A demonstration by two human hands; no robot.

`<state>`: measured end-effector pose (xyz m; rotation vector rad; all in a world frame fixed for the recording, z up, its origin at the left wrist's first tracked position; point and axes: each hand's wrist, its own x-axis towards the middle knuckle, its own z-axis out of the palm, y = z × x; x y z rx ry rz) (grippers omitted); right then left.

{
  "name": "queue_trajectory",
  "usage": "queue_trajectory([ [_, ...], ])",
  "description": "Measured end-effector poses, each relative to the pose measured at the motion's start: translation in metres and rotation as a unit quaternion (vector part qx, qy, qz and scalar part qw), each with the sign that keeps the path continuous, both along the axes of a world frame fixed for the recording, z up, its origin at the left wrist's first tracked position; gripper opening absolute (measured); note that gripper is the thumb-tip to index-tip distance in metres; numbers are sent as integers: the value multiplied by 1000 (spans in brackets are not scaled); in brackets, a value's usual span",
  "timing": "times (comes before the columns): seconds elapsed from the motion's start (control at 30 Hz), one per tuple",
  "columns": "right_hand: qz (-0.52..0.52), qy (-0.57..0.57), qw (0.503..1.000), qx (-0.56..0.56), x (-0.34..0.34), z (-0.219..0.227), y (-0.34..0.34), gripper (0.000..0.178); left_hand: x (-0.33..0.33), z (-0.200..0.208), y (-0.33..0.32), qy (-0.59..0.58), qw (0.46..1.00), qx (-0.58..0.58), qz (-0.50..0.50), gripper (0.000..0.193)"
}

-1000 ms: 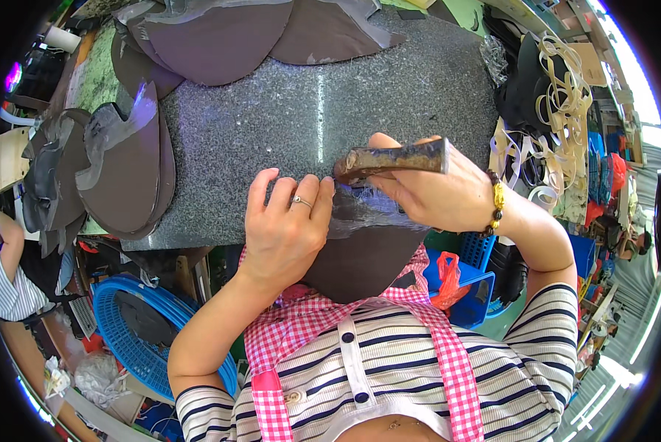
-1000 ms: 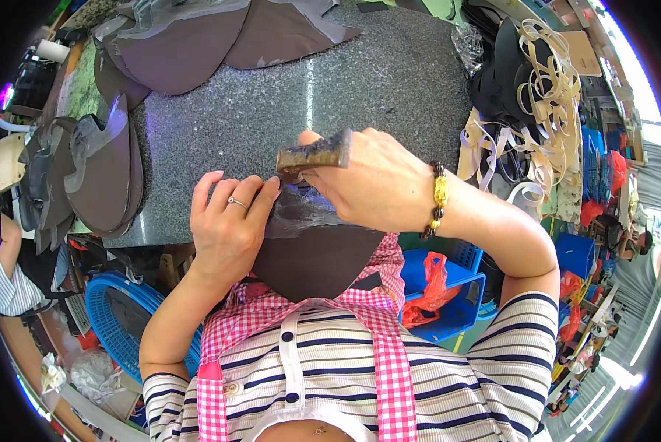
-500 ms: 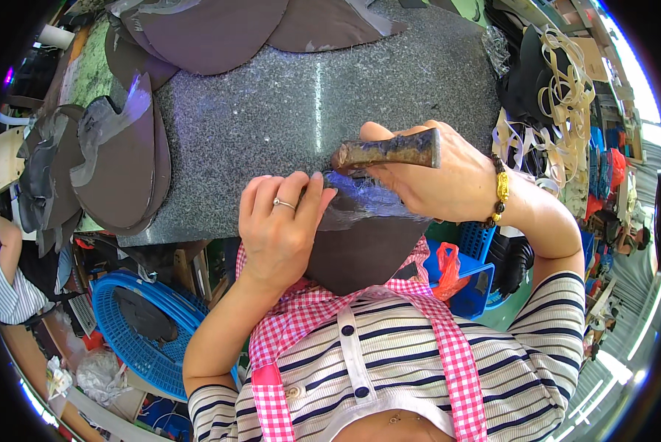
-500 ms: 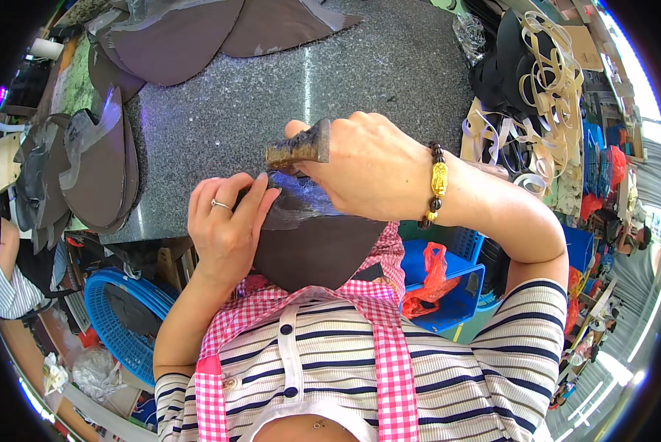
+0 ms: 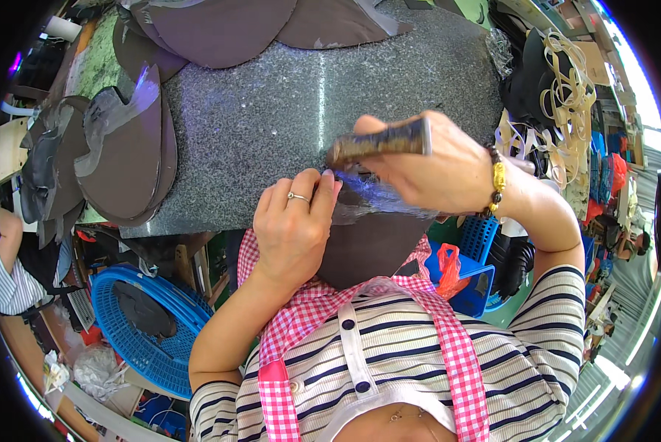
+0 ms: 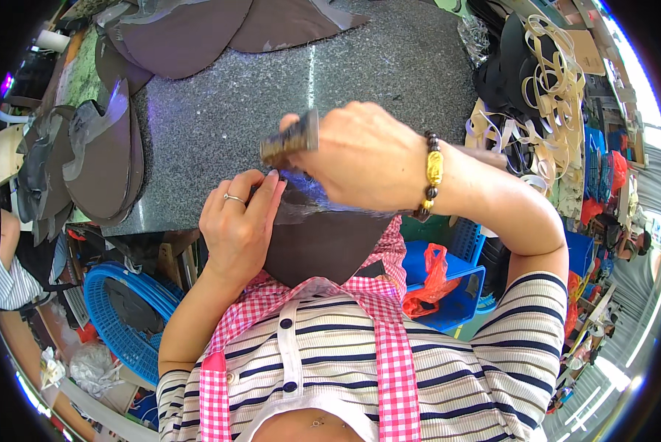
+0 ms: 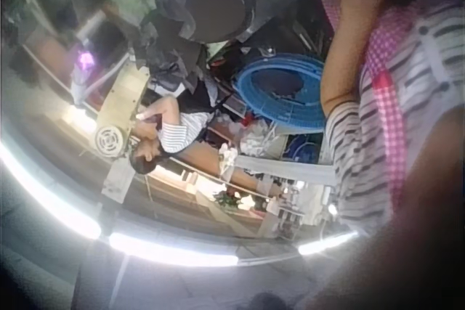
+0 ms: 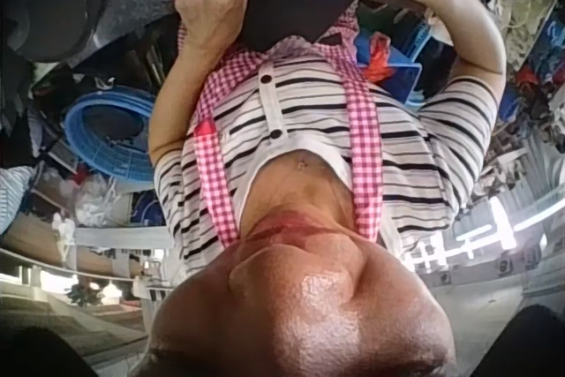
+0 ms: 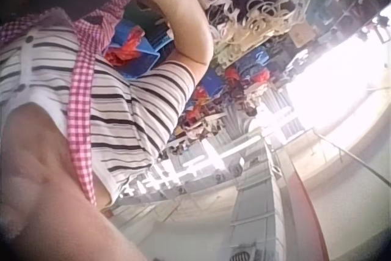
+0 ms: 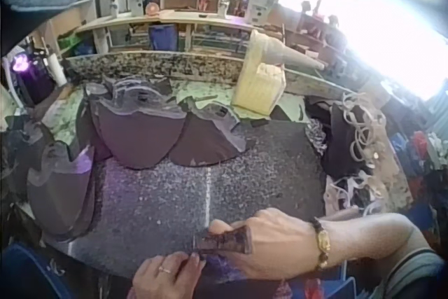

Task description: The person marks leather pieces with a pen, then folds their edges and hammers them using a small hammer.

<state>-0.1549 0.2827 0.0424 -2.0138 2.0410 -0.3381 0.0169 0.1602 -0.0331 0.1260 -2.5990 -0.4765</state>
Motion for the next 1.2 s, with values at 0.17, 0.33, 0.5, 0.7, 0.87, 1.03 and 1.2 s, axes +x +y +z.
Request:
queue_trajectory([
  [0.17,-79,-65,989,107,11,15,1,37,-2,4,-11,-7,1000,-1,-11,13],
  [0.33,-221,-116,961,-118,-32,-11,9,23,18,49,-85,81,984,-139,72,8],
  [0.5,-282,-77,949,-117,-91,-7,-8,23,-21,84,-184,50,971,-143,183,21],
  [0.7,-286,50,957,-9,-103,-23,-74,19,-166,49,-229,-56,985,-25,162,51],
  [0.87,-320,6,945,-62,-99,-29,-67,18,-168,51,-230,-104,976,172,79,36],
  [1.03,-337,-2,936,-101,-105,-35,-72,18,-131,33,-224,-62,971,232,-17,13],
  [1.2,-321,7,942,-95,-118,-39,-69,18,-110,48,-190,-25,973,207,-97,13],
])
